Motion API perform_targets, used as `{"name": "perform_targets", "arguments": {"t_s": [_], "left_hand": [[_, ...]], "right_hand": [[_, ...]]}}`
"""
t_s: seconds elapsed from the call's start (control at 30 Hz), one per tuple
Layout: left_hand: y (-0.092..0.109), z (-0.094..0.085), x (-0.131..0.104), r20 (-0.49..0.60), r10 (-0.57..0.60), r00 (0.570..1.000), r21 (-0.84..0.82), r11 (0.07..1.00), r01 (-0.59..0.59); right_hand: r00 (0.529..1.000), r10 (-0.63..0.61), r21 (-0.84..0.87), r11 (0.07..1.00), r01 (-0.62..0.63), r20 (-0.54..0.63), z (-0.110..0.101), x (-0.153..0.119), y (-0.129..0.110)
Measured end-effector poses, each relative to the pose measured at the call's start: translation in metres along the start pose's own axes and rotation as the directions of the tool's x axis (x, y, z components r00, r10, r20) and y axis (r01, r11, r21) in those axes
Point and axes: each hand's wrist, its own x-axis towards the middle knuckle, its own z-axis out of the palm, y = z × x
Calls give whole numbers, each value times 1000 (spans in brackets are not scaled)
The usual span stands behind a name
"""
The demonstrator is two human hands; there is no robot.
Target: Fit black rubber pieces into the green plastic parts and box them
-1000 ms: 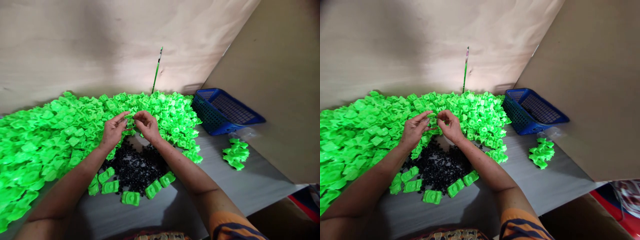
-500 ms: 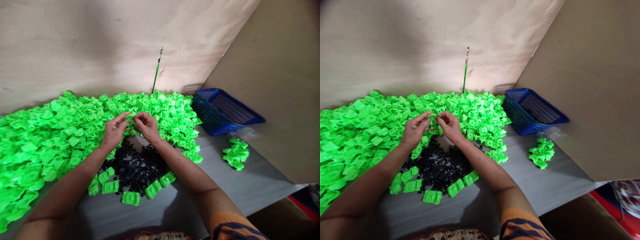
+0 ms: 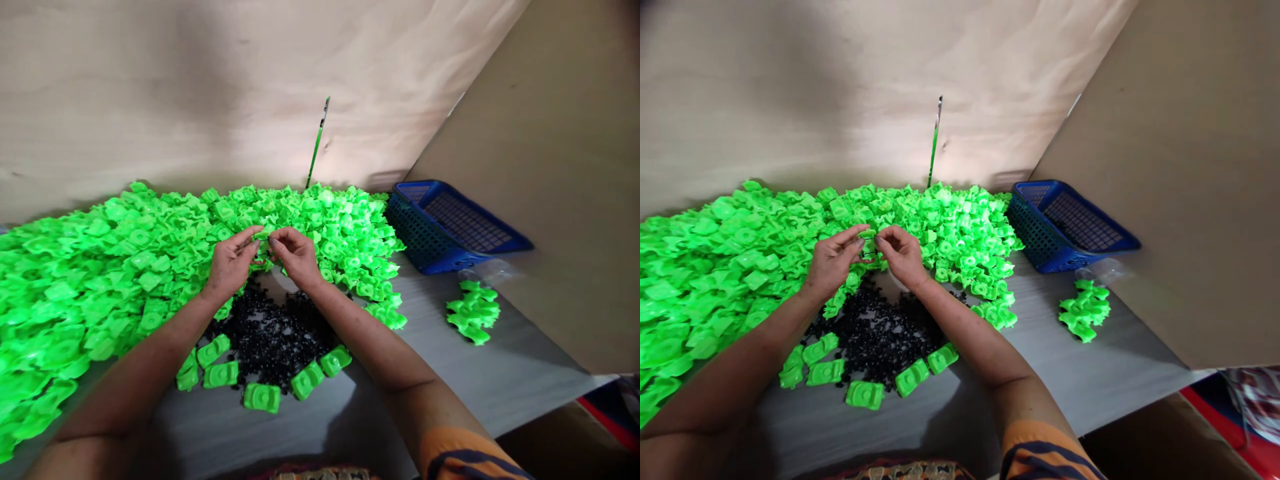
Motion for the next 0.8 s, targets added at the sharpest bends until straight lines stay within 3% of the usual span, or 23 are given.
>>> {"name": "perform_targets", "arguments": {"t_s": [0.23,0.8], "left_hand": [[5,2,0,-17,44,999,25,999,-43],[6,4,-1,-31,-99,995,-63,993,96]], "right_hand": [[1000,20,95,995,-21,8,3,-1,-1],[995,-99,3,995,99,-25,4,-5,3]]}}
